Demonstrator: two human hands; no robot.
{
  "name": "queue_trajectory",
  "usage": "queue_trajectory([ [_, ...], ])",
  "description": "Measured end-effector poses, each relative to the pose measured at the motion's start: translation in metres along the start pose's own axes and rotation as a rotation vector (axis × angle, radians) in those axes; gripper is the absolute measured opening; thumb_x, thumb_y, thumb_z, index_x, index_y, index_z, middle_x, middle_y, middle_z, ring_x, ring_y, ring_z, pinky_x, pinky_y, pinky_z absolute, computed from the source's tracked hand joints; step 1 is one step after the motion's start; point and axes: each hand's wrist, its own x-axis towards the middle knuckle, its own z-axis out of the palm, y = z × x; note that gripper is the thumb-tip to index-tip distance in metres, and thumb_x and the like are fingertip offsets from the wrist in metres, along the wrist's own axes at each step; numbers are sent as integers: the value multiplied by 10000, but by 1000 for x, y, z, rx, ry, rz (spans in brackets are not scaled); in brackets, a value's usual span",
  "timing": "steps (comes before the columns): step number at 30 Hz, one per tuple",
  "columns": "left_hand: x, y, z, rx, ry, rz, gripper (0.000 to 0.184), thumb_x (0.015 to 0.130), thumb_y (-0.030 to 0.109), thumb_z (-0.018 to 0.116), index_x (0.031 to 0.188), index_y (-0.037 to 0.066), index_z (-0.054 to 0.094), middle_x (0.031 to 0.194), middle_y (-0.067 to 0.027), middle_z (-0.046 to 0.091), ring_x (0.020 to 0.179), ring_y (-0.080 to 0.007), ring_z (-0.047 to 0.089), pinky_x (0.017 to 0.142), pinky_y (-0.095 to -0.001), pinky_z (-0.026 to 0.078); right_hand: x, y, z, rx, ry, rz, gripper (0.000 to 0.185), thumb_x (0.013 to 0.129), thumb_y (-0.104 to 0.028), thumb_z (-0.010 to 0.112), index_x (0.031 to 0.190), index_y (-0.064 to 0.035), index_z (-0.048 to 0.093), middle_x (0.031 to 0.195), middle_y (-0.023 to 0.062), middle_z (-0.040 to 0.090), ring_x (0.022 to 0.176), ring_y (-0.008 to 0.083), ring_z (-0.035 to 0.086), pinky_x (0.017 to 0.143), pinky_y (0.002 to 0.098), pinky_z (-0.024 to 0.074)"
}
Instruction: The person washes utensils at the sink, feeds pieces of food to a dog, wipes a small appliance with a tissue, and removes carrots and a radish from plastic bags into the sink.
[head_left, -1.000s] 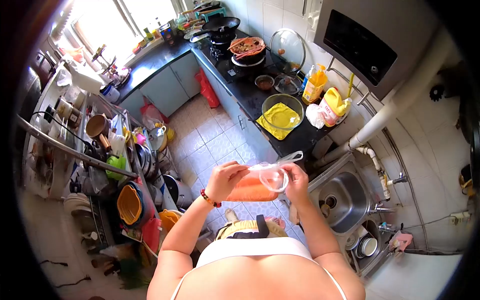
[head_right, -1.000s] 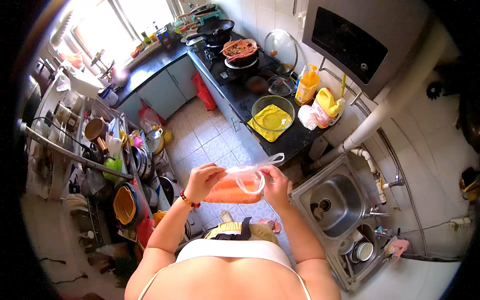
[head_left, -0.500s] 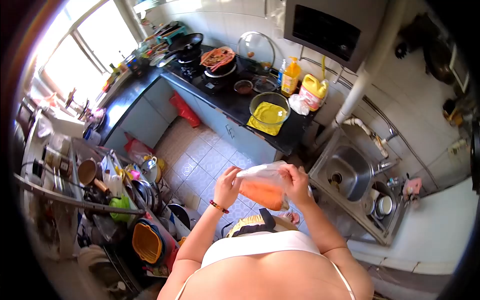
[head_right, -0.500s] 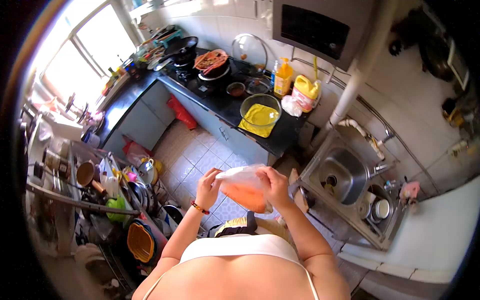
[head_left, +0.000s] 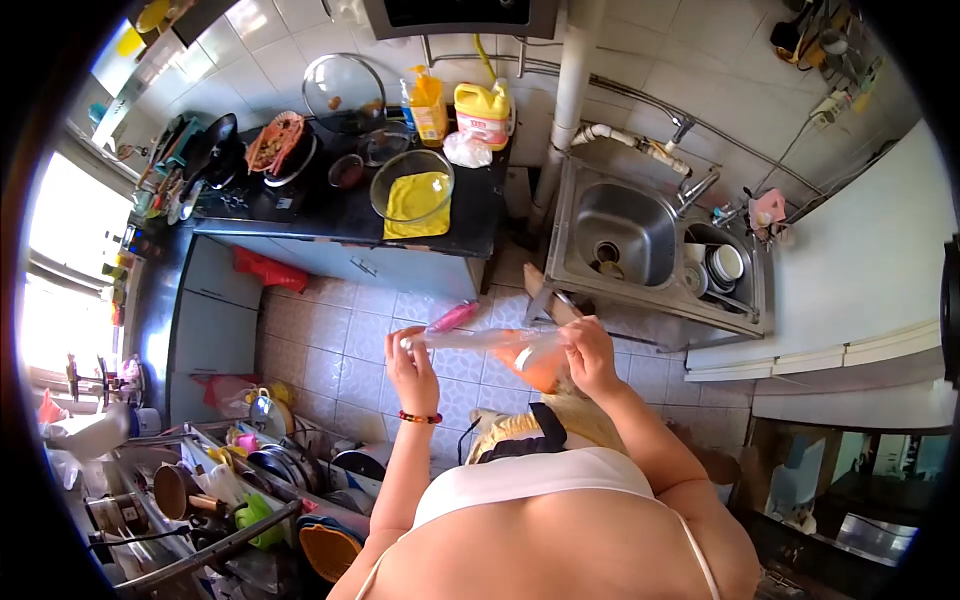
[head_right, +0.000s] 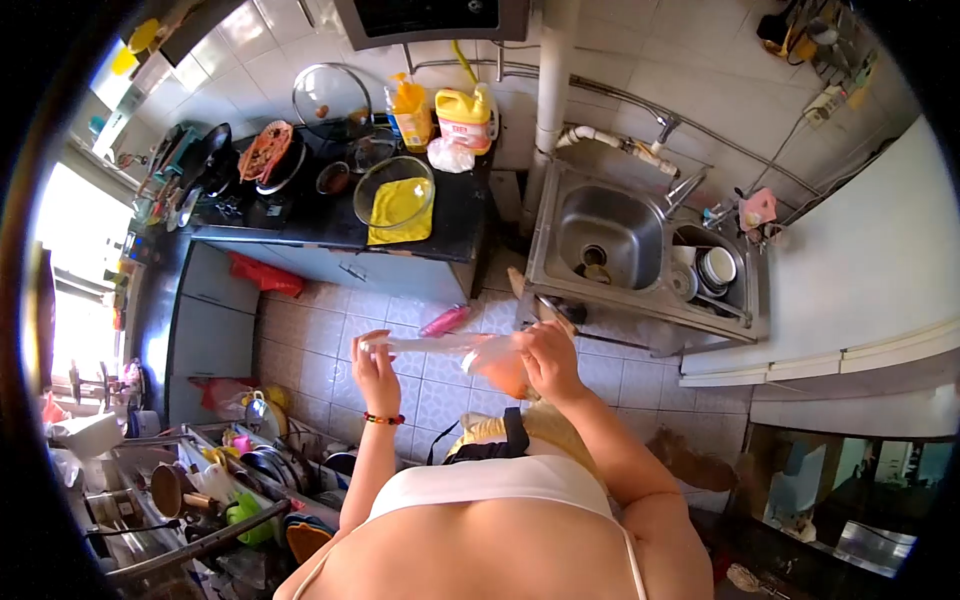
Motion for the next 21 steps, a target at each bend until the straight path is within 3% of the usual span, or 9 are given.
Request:
queue_trajectory([
  [2,-1,2,6,103,-32,81,66,812,5,468,848,-4,522,808,-115,537,712,-264,522,653,-341,418,1,12,-11,9,-58,3,73,789,-80,569,845,-43,542,818,91,561,810,292,523,736,380,412],
  [3,-1,6,13,6,-92,69,45,781,8,481,815,0,510,806,-107,539,713,-266,516,661,-316,407,1,19,-16,21,-89,0,72,790,-82,566,848,-46,540,841,92,563,832,297,519,749,385,408],
  [6,-2,-6,39,-531,-477,-208,171,793,34,418,896,7,551,671,-44,500,626,-155,479,605,-265,387,-6,41,-32,-5,-122,-3,85,781,-81,559,861,-61,540,917,101,553,878,304,503,773,395,397],
  [9,7,52,62,-625,-736,-393,297,804,91,377,1049,18,529,593,-24,480,530,-93,422,519,-225,347,-23,75,-53,4,-108,69,98,760,-77,553,857,-65,543,955,100,545,885,305,496,784,400,391],
  [14,12,95,111,-721,-911,-443,513,771,42,400,1277,40,314,544,14,369,460,-77,341,475,-218,311,-40,133,-102,-48,-229,131,69,779,-92,527,795,-47,577,972,102,550,898,296,490,804,398,382],
  [18,-2,100,145,-706,-1001,-445,533,788,44,433,1294,50,263,601,3,390,504,-74,352,481,-215,307,-23,132,-98,132,36,111,192,806,-125,495,958,-33,566,1030,106,553,908,309,496,823,392,389],
  [20,-10,102,150,-630,-968,-495,548,778,37,433,1297,51,257,614,-3,398,517,-79,362,473,-217,304,-9,128,-81,442,-275,-59,243,803,-88,476,1031,-15,521,1055,126,539,949,332,509,841,411,404],
  [21,-13,100,148,-629,-931,-538,582,756,19,438,1303,53,242,631,-15,411,532,-86,376,468,-221,302,-4,119,-65,445,-352,-3,257,801,-73,469,1044,-3,517,1061,151,539,979,338,514,854,414,408],
])
